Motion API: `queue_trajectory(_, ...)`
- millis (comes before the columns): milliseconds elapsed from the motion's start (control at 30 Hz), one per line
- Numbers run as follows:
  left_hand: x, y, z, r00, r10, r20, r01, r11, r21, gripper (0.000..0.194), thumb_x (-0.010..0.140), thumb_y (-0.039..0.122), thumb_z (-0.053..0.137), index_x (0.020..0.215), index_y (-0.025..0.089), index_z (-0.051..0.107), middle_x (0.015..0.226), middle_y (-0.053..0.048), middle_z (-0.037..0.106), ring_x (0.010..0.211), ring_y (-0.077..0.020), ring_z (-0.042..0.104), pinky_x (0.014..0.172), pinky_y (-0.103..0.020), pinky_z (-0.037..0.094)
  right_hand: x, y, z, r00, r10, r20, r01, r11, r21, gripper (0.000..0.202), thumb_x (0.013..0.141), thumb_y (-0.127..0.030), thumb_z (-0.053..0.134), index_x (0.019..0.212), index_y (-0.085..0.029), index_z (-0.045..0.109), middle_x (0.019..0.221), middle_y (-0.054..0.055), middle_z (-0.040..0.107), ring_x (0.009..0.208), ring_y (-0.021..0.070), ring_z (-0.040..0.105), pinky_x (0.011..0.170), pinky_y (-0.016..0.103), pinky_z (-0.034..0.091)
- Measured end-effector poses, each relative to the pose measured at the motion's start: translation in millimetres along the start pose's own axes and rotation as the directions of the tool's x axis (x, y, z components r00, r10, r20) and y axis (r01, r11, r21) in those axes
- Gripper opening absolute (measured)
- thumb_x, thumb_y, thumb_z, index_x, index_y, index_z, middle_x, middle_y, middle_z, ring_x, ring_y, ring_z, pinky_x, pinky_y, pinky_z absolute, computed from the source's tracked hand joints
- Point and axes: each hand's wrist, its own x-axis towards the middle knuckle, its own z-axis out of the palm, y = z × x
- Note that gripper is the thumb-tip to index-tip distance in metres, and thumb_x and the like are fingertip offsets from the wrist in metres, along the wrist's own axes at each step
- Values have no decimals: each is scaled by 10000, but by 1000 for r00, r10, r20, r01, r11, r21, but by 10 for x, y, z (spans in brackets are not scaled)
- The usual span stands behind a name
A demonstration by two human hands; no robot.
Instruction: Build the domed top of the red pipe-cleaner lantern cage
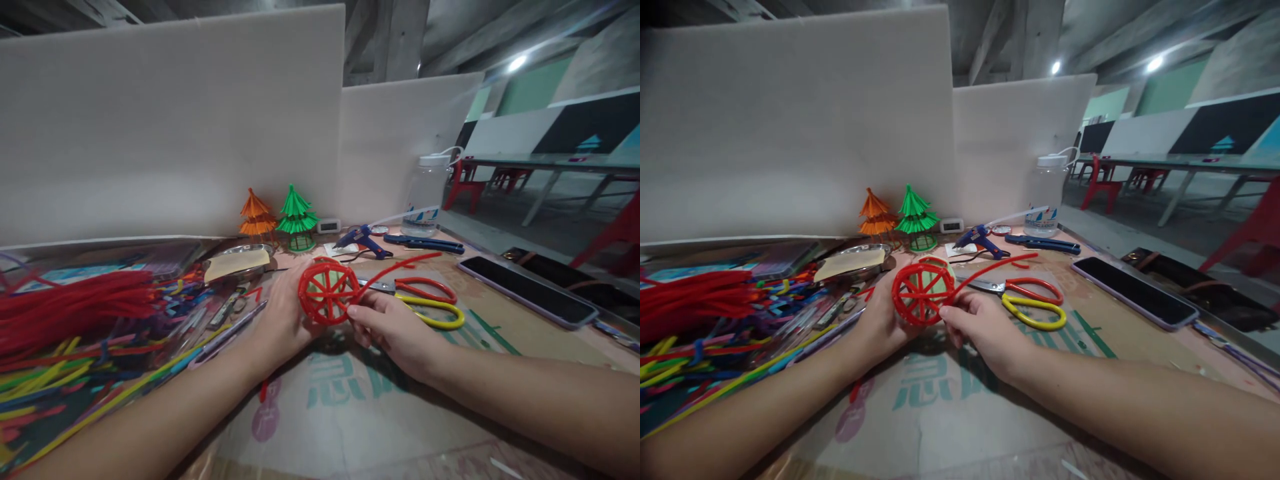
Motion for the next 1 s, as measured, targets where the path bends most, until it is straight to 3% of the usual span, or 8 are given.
queue_trajectory(300, 4, 6, 3, 1000, 0, 13, 0, 1000, -12, 704, 801, 345, 781, 1424, 251, 468, 1375, -149, 586, 1302, -364, 550, 1114, -578, 438, -12, -7, 11, 1000, 15, -11, -16, 999, -49, 387, 726, -508, 788, 779, -174, 598, 536, -69, 508, 462, 70, 430, 467, 240, 251)
queue_trajectory(533, 8, 26, -7, 1000, -16, 27, 16, 1000, -16, 726, 826, 352, 756, 1462, 245, 424, 1432, -155, 554, 1334, -356, 532, 1108, -561, 453, -6, 30, 11, 1000, 16, -20, -16, 1000, -17, 454, 709, -557, 811, 837, -166, 618, 563, -65, 526, 465, 68, 433, 456, 235, 251)
queue_trajectory(700, 1, -4, 6, 1000, -9, 24, 9, 1000, -7, 759, 794, 350, 787, 1457, 261, 429, 1429, -150, 563, 1316, -368, 548, 1091, -567, 468, 2, 49, -9, 1000, -7, 4, 7, 999, -44, 423, 747, -543, 792, 776, -170, 597, 537, -64, 511, 462, 63, 422, 451, 224, 262)
queue_trajectory(900, -19, -6, 17, 999, -35, 0, 35, 998, -45, 759, 791, 325, 795, 1446, 240, 421, 1441, -148, 544, 1344, -348, 525, 1130, -561, 436, 27, 97, -40, 1000, 11, 16, -13, 993, 117, 431, 728, -532, 824, 841, -172, 617, 621, -39, 572, 496, 78, 483, 479, 219, 350)
queue_trajectory(1000, -3, 21, 4, 1000, -18, 12, 18, 999, -48, 738, 809, 333, 775, 1448, 253, 415, 1424, -147, 551, 1330, -350, 535, 1107, -565, 455, 36, 110, -42, 1000, -1, 2, 1, 994, 111, 428, 721, -525, 835, 853, -171, 634, 612, -44, 560, 494, 77, 478, 479, 218, 350)
